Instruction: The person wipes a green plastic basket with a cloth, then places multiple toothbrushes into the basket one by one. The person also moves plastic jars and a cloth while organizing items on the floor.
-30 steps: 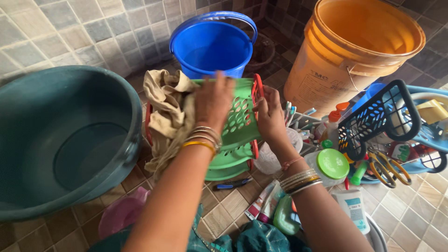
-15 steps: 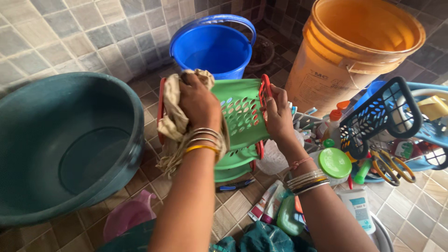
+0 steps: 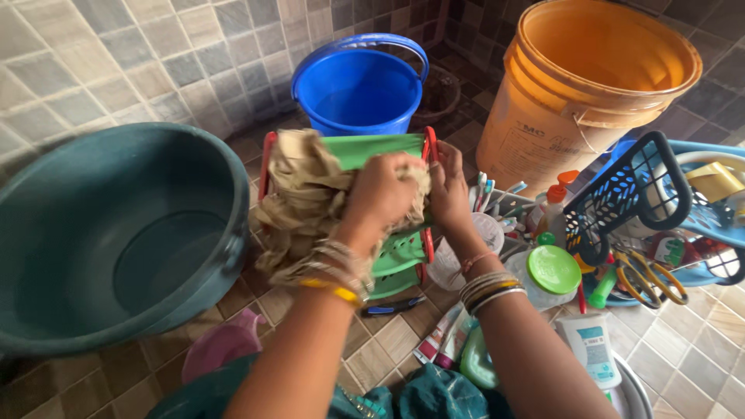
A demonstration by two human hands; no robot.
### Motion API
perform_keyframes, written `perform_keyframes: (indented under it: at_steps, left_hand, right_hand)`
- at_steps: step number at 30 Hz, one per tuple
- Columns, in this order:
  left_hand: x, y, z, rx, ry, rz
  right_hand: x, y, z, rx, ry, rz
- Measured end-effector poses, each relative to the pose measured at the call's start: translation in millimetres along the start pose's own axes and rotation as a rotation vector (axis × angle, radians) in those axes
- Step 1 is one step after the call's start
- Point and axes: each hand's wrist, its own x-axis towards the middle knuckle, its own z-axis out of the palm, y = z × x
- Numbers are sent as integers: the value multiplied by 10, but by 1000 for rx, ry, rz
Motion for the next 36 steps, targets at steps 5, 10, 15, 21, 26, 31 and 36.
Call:
perform_keyframes:
  at_steps: [5, 10, 15, 21, 26, 31, 36]
  left_hand:
    - [-377, 709, -789, -698, 21, 301]
    - [-370, 912, -779, -166, 396, 371]
    - [-164, 6, -422, 514, 410, 52]
    - [259, -1029, 120, 610, 495, 191]
    - [413, -760, 785, 289, 116, 132]
    - [292, -525, 745, 344, -22, 161]
    - [217, -586, 119, 506, -359, 135]
  right_hand:
    - [41, -149, -23, -121, -54, -313]
    - [-5, -308, 108, -51, -18, -245]
    - [-19, -174, -56, 117, -16, 142]
    - [-35, 7, -3, 181, -10, 102]
    - [-10, -88, -99, 217, -47, 143]
    - [-20, -260, -196, -63, -18, 119]
    - [54, -255, -140, -114, 51, 146]
